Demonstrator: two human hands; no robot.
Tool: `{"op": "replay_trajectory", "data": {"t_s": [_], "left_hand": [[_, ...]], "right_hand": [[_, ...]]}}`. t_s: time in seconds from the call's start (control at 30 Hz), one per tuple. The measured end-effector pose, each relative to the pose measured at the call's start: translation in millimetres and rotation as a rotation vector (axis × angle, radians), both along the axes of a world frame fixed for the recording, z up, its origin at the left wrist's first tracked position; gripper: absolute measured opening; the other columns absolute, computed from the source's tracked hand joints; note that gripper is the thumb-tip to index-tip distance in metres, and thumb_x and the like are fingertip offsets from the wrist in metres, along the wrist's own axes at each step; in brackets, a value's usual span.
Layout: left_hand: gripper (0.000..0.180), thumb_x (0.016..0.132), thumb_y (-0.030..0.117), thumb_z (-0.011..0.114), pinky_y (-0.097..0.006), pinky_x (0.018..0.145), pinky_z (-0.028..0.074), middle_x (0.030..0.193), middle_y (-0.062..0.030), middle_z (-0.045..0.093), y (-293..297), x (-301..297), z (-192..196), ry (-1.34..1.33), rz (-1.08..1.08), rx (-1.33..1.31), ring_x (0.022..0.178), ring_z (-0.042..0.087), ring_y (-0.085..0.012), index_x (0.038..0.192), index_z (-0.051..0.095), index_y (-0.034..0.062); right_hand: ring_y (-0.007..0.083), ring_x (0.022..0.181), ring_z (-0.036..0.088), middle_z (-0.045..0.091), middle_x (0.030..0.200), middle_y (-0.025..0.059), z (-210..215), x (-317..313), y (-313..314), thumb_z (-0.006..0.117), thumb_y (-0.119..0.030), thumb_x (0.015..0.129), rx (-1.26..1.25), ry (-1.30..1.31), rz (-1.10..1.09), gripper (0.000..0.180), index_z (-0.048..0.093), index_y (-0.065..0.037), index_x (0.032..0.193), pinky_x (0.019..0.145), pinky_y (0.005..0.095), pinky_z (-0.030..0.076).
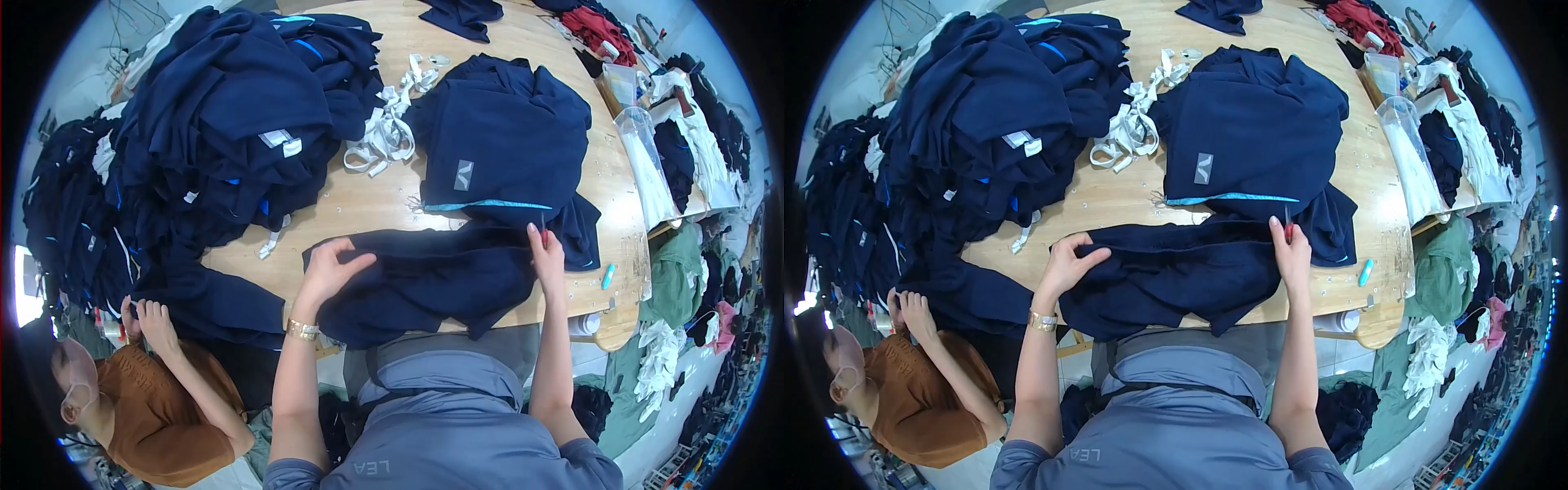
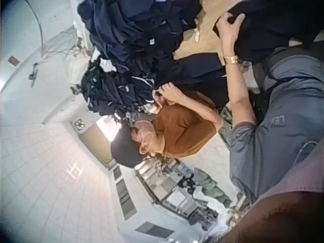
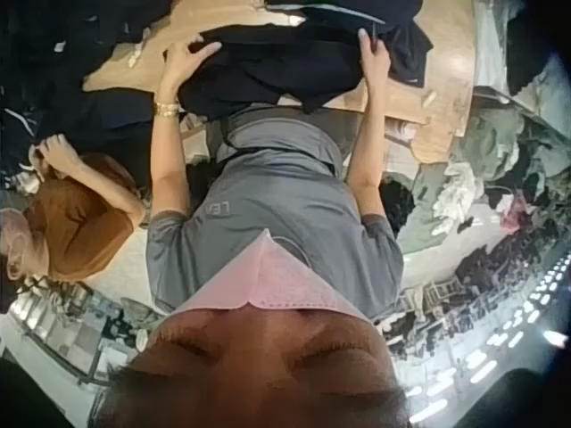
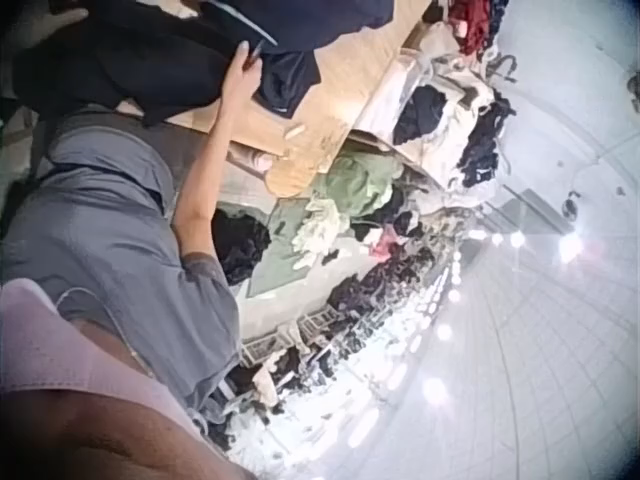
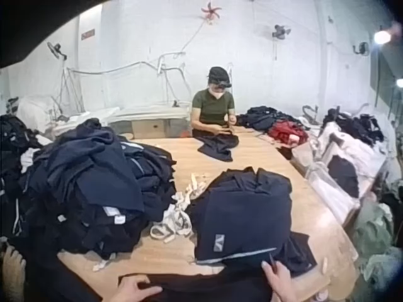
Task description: Trimming excess threads from navy blue clothing items using small scissors at a workshop table.
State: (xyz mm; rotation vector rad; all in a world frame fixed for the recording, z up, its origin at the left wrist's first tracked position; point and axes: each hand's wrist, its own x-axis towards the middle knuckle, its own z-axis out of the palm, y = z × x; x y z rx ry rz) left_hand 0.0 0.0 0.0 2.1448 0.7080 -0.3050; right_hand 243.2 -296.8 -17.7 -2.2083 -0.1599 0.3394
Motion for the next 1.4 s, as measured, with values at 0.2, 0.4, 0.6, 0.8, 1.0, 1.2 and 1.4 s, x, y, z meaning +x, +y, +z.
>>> {"op": "replay_trajectory", "data": {"t_s": [0.2,0.4,0.6,0.8,1.0,1.2,1.4], "left_hand": [[0.086,0.065,0.035,0.08,-0.045,0.1,0.035,0.128,-0.0274,0.044,-4.6,-2.4,6.8,-0.509,0.356,0.168,0.124,0.04,-0.0385,0.132,0.036,0.0024],[0.067,0.068,0.032,0.077,-0.058,0.104,0.021,0.135,-0.0224,0.038,-7.7,-23.4,-20.8,-0.142,0.089,0.475,0.133,0.02,-0.0435,0.123,0.05,0.0057],[0.03,0.078,0.021,0.067,-0.045,0.099,0.036,0.095,-0.0159,0.064,3.0,-20.4,-15.6,-0.134,0.186,0.097,0.107,0.054,-0.0366,0.1,0.063,0.0022],[0.045,0.085,0.029,0.056,-0.028,0.072,0.049,0.096,-0.0159,0.061,-3.8,-11.9,3.5,-0.026,0.631,-0.435,0.087,0.058,-0.0183,0.107,0.054,-0.0097],[0.048,0.086,0.036,0.053,-0.031,0.079,0.048,0.108,-0.0191,0.058,-1.6,-9.6,-21.5,-0.105,0.7,-0.708,0.095,0.057,-0.0212,0.111,0.054,-0.0057],[0.082,0.067,0.048,0.075,-0.038,0.086,0.044,0.111,-0.0275,0.056,-70.7,21.6,27.9,-0.177,-0.088,-0.023,0.103,0.056,-0.0339,0.118,0.047,-0.0094],[0.067,0.08,0.011,0.067,-0.033,0.101,0.034,0.127,-0.0148,0.049,-95.6,43.2,28.2,-0.736,-0.045,-0.555,0.117,0.047,-0.0209,0.136,0.032,0.0007]], "right_hand": [[0.0191,0.066,0.042,0.044,0.072,0.0083,-13.6,-11.5,-11.7,0.067,-0.042,0.08,0.117,-0.145,0.065,0.046,0.043,-0.003,0.082,0.066,0.0311,0.042],[0.0243,0.075,0.047,0.047,0.082,0.0108,-9.3,-35.0,-9.4,0.081,-0.034,0.064,0.063,-0.298,0.297,0.058,0.041,-0.003,0.094,0.069,0.035,0.041],[0.0177,0.058,0.039,0.04,0.064,0.005,-14.5,-27.3,-1.6,0.075,-0.026,0.073,0.098,-0.297,0.069,0.04,0.042,-0.004,0.08,0.054,0.0289,0.036],[0.01,0.059,0.032,0.035,0.066,-0.0009,-18.9,-20.7,5.2,0.073,-0.027,0.076,0.189,-0.196,0.008,0.037,0.042,-0.006,0.077,0.052,0.0263,0.03],[0.0156,0.054,0.038,0.04,0.062,0.0042,-18.1,-23.2,21.1,0.069,-0.025,0.079,0.148,-0.327,0.016,0.034,0.042,-0.005,0.079,0.051,0.0295,0.034],[0.0205,0.046,0.042,0.041,0.056,0.0075,58.5,-85.2,65.8,0.063,-0.018,0.084,0.24,-0.39,0.27,0.027,0.04,-0.005,0.079,0.046,0.0318,0.035],[0.0137,0.065,0.053,0.054,0.072,0.0089,109.4,-116.9,72.5,0.052,0.002,0.087,0.943,0.067,0.542,0.021,0.034,-0.006,0.081,0.063,0.0241,0.045]]}}
